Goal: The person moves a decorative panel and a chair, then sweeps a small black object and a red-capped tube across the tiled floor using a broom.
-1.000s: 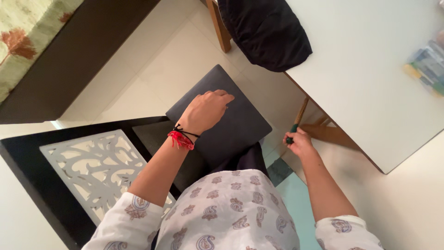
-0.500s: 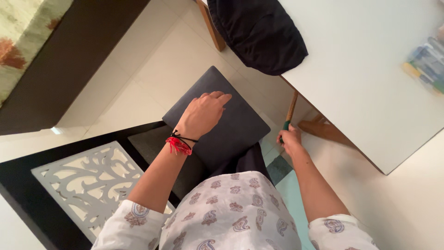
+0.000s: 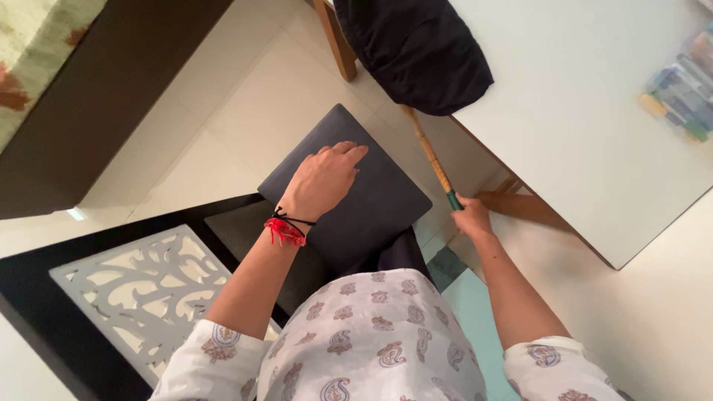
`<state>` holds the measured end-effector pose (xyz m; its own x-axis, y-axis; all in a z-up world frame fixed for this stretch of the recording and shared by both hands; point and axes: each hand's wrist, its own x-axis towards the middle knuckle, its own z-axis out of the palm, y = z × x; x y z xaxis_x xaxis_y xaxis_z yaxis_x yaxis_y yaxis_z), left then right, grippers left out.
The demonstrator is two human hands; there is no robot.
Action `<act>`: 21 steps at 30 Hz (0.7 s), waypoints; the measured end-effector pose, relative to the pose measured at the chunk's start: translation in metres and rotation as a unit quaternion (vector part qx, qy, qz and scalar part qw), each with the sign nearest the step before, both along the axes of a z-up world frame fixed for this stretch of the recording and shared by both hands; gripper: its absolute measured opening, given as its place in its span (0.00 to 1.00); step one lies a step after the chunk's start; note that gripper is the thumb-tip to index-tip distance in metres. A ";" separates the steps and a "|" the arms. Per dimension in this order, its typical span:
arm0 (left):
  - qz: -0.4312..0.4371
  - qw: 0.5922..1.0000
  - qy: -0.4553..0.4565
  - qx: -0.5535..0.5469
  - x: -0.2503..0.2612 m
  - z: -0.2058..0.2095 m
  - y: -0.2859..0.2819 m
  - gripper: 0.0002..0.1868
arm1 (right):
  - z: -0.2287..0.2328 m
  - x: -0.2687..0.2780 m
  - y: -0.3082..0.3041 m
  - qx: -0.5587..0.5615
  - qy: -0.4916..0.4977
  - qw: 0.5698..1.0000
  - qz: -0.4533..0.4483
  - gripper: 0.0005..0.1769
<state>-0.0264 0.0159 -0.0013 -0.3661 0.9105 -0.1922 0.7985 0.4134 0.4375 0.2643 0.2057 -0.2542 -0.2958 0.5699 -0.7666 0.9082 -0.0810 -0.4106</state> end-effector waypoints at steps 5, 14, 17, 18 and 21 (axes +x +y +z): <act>0.011 1.000 0.006 -0.005 -0.002 0.001 -0.009 0.20 | -0.011 0.016 0.007 0.010 -0.044 0.993 0.107 0.36; 0.008 1.000 -0.001 0.013 -0.002 0.005 -0.012 0.19 | 0.069 0.047 0.025 0.059 -0.129 0.981 0.129 0.35; 0.003 1.000 -0.007 0.020 0.000 0.003 -0.010 0.18 | 0.087 0.073 0.029 0.091 -0.087 0.986 0.112 0.36; 0.001 1.000 -0.010 0.023 0.001 0.002 -0.008 0.18 | 0.091 0.080 0.027 0.102 -0.066 0.987 0.102 0.37; -0.001 1.000 -0.004 0.026 0.004 0.002 -0.004 0.18 | 0.096 0.094 0.012 0.070 -0.077 0.994 0.015 0.35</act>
<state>-0.0228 0.0123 0.0004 -0.3635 0.9200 -0.1466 0.7959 0.3884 0.4645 0.3586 0.2175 -0.1580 -0.1994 0.6672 -0.7177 0.9623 -0.0049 -0.2720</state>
